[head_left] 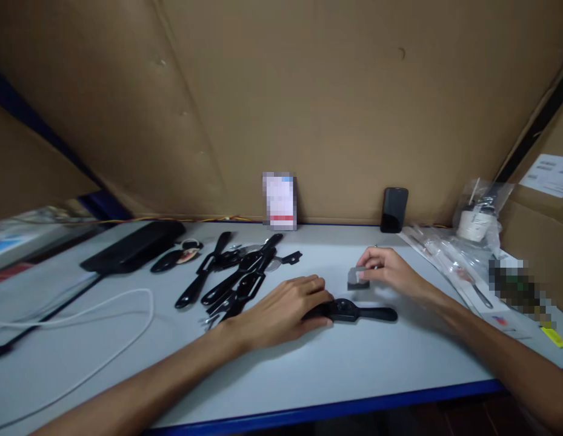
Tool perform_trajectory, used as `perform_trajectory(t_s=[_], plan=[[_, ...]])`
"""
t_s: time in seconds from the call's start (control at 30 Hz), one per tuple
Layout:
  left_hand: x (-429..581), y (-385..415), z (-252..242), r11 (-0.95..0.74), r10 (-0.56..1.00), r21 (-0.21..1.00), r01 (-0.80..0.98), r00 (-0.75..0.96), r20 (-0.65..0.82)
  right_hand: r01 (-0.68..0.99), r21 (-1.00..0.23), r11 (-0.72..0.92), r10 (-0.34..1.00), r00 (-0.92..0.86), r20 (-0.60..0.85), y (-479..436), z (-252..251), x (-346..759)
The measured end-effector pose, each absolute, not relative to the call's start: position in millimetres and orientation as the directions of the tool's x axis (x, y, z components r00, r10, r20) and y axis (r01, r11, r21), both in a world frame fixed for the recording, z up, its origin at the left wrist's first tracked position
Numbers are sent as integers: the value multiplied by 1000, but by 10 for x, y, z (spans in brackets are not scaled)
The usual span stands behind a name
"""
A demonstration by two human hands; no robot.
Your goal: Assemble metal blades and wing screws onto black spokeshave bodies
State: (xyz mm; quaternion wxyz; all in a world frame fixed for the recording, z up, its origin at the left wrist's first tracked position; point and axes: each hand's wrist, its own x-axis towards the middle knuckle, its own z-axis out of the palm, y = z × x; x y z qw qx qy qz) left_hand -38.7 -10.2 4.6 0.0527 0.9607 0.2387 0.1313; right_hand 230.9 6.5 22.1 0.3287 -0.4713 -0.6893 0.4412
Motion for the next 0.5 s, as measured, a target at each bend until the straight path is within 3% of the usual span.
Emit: perform_trajectory(t_s=[0.13,0.37,0.5], plan=[[-400,-91,8,-899,436,78,430,865,249,271,-955,123,930,-367,16,-128,176,2087],[-402,-76,-20,-916,385,9,401,873,299,472,-842,261,941,-319,113,-226,40,1963],[-398,-78,-1,-917,386,26,398,868,312,510,-820,259,934,-347,80,-221,66,1966]])
